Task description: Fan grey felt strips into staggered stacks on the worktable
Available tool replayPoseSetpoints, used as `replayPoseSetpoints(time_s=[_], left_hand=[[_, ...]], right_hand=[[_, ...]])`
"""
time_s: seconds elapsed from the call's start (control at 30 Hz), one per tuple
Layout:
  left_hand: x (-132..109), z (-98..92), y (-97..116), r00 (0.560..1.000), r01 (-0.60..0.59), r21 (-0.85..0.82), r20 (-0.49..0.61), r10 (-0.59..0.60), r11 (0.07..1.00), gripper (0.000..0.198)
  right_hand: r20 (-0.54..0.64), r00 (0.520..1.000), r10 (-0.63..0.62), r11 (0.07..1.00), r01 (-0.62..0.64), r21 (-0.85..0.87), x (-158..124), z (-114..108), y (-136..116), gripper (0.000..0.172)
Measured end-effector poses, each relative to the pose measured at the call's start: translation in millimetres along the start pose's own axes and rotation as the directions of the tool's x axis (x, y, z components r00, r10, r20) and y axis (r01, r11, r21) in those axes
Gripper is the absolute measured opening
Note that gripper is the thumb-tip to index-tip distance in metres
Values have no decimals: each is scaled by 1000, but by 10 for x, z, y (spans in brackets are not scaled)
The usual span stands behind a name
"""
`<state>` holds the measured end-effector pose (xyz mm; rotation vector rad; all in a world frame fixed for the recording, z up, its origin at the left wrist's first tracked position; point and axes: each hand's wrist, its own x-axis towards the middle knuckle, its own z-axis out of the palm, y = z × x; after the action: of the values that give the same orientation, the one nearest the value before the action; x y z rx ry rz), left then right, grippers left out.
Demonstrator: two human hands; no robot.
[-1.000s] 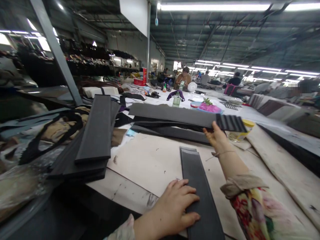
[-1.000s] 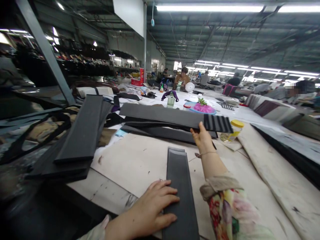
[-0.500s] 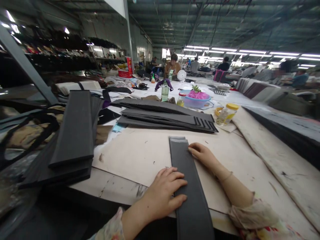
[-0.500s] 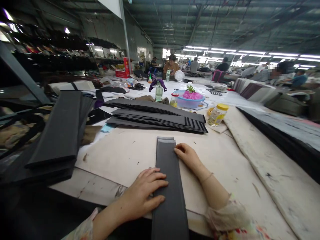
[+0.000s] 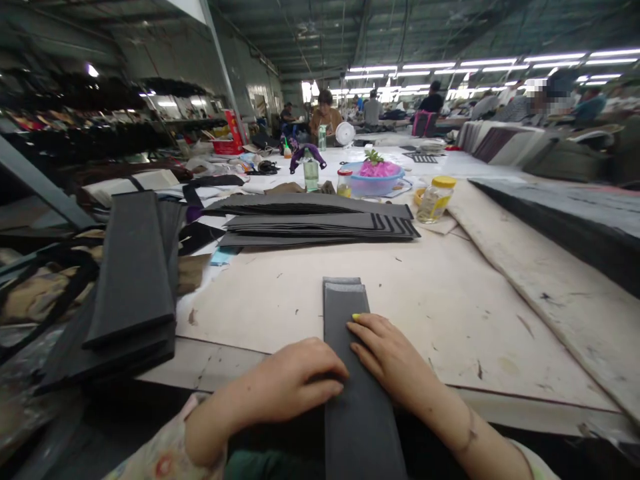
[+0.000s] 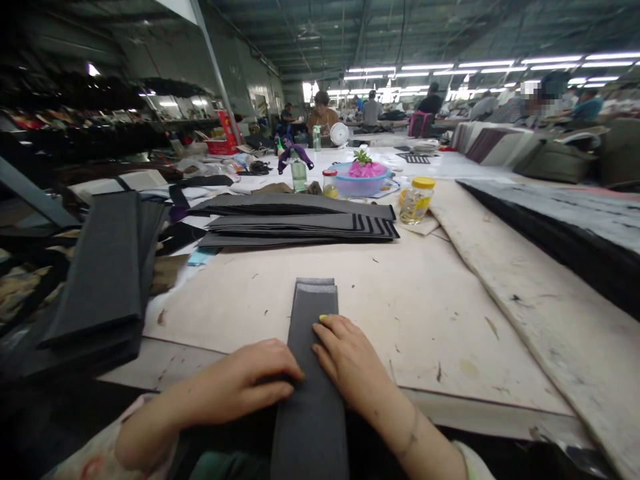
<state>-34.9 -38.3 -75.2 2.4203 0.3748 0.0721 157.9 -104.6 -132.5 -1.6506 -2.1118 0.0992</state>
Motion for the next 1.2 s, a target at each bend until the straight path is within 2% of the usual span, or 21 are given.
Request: replayPoseSetpoints(time_s=[0.07, 0.17, 0.23, 0.33, 0.43, 0.53, 0.83, 1.03, 1.2], left_hand=[[229, -190, -87, 999, 0, 67, -43, 3, 998, 19], [654, -371, -283, 978, 16, 290, -204, 46, 957, 23], [898, -373, -423, 955, 48, 405, -288, 77, 913, 23], [1094, -232, -597, 941, 123, 497, -333, 58, 859, 25], [1112, -73, -699, 939, 148, 522, -340, 45, 840, 27], [1079, -14, -732, 940, 128, 524, -336, 66, 842, 26], [1121, -93, -748, 949, 35, 414, -299, 99, 909, 15], [1101, -164, -819, 959, 121, 358, -285, -15, 926, 24], [1103, -135, -761, 962, 110, 392, -273, 1, 913, 22]], right_hand=[[-26, 1000, 7, 1000, -8, -17, -20, 33, -25, 30], [-57, 998, 15, 1000, -16, -21, -21, 34, -19, 30], [-70, 997, 24, 1000, -25, -17, -16, 25, -17, 29], [-85, 996, 35, 999, -36, -12, -10, 17, -27, 29], [-81, 996, 38, 999, -40, -16, -3, 19, -36, 28], [-67, 997, 41, 999, -43, -20, 6, 23, -34, 29], [-59, 998, 35, 999, -36, -31, 11, 35, -25, 30], [-57, 998, 33, 999, -35, -36, 1, 45, -17, 30], [-75, 997, 26, 999, -29, -34, -3, 61, -15, 30]])
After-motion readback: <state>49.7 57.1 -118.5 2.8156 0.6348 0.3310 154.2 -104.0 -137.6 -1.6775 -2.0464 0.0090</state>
